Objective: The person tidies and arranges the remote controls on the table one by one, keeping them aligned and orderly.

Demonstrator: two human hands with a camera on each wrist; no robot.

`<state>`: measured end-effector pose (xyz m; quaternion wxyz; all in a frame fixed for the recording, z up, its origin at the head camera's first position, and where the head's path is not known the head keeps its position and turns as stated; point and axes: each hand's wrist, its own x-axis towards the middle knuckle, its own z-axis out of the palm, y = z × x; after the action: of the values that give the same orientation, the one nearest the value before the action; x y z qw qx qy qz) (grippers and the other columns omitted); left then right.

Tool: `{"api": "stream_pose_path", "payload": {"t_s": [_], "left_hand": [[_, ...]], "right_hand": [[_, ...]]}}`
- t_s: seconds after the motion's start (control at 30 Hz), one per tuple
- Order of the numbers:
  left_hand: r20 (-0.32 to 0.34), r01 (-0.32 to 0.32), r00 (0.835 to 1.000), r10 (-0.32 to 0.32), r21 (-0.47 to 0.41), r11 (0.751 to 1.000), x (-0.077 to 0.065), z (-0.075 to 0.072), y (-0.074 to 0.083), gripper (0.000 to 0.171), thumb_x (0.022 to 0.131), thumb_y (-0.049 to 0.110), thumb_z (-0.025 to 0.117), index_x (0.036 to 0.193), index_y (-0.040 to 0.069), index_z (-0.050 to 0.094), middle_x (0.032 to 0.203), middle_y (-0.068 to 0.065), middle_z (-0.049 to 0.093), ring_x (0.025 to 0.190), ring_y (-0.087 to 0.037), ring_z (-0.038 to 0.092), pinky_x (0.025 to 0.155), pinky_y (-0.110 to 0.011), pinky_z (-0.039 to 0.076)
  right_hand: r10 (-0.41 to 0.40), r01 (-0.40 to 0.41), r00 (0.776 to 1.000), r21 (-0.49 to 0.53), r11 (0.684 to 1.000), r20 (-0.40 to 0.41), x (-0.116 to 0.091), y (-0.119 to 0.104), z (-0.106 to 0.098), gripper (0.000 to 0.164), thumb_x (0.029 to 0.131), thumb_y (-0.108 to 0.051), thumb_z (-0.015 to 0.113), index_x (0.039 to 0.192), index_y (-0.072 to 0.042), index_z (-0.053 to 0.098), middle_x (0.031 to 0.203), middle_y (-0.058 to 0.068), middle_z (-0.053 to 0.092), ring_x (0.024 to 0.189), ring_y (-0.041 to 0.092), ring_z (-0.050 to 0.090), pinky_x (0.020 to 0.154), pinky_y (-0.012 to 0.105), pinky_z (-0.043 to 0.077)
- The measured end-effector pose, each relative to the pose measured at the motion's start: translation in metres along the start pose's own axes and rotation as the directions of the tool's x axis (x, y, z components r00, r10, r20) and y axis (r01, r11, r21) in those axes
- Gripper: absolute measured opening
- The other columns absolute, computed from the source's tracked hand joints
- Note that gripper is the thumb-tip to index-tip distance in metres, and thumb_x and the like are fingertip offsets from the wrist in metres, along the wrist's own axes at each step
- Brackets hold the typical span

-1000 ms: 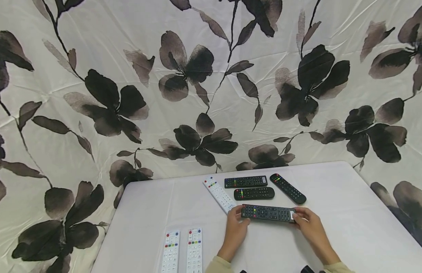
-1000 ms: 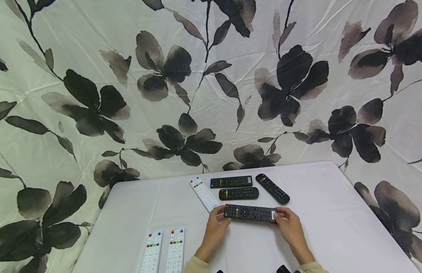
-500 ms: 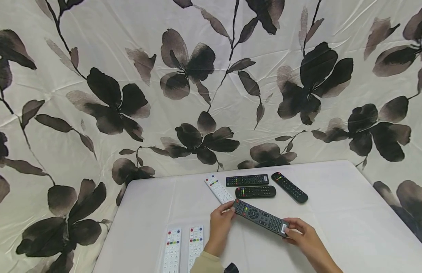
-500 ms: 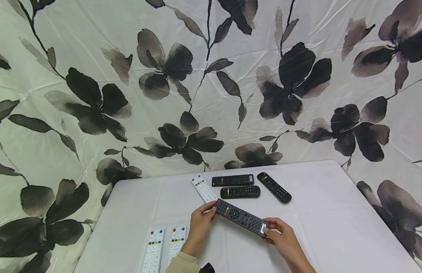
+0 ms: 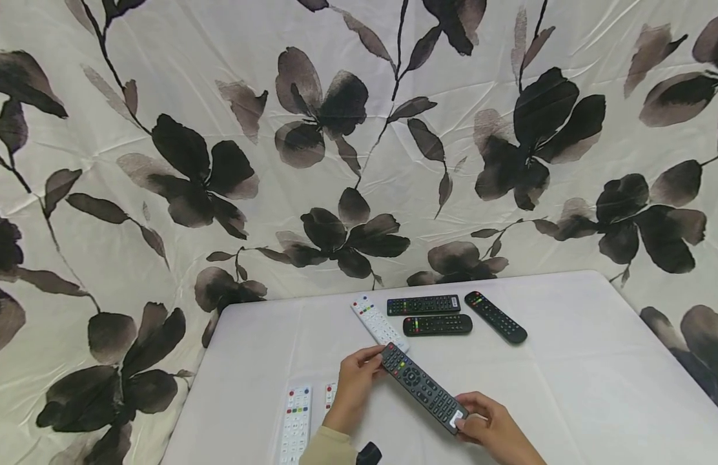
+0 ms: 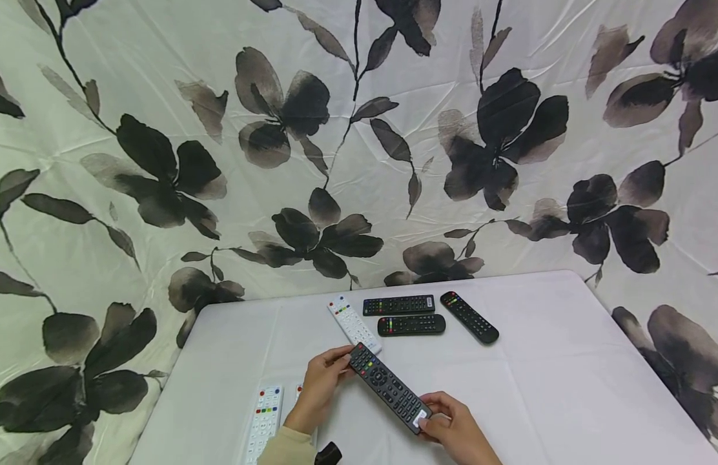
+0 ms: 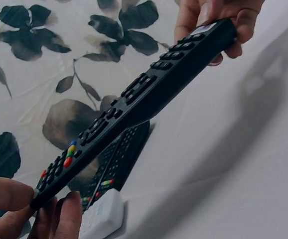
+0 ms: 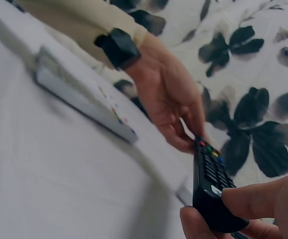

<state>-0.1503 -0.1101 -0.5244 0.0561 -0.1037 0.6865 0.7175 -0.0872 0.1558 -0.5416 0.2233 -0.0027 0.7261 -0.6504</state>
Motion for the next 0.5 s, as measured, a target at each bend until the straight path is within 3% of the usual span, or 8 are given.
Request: {"api": "stream_pose_path", "payload": {"t_s": [0.33, 0.5], "left_hand": [[0.080, 0.034, 0.996, -0.040, 0.071, 0.997, -0.001, -0.023, 0.006, 0.032, 0.108, 0.009, 0.052, 0.131, -0.010, 0.065, 0.113, -0.013, 0.072, 0.091, -0.013, 0.071, 0.084, -0.031, 0.064], [0.122, 0.040, 0.991, -0.051, 0.087, 0.995, 0.000, -0.032, 0.008, 0.038, 0.111, 0.016, 0.047, 0.128, -0.012, 0.066, 0.110, -0.012, 0.072, 0.089, -0.013, 0.070, 0.083, -0.030, 0.064]], "right_hand": [[-0.029, 0.010, 0.991, 0.140, 0.990, 0.132, 0.000, 0.010, 0.034, 0.043, 0.094, 0.000, 0.066, 0.130, 0.019, 0.052, 0.100, 0.007, 0.070, 0.089, 0.019, 0.075, 0.079, 0.033, 0.066], [-0.055, 0.028, 0.980, 0.142, 0.989, 0.191, 0.001, 0.016, 0.047, 0.045, 0.091, -0.002, 0.069, 0.129, 0.017, 0.053, 0.097, 0.008, 0.073, 0.085, 0.019, 0.075, 0.074, 0.029, 0.065]]}}
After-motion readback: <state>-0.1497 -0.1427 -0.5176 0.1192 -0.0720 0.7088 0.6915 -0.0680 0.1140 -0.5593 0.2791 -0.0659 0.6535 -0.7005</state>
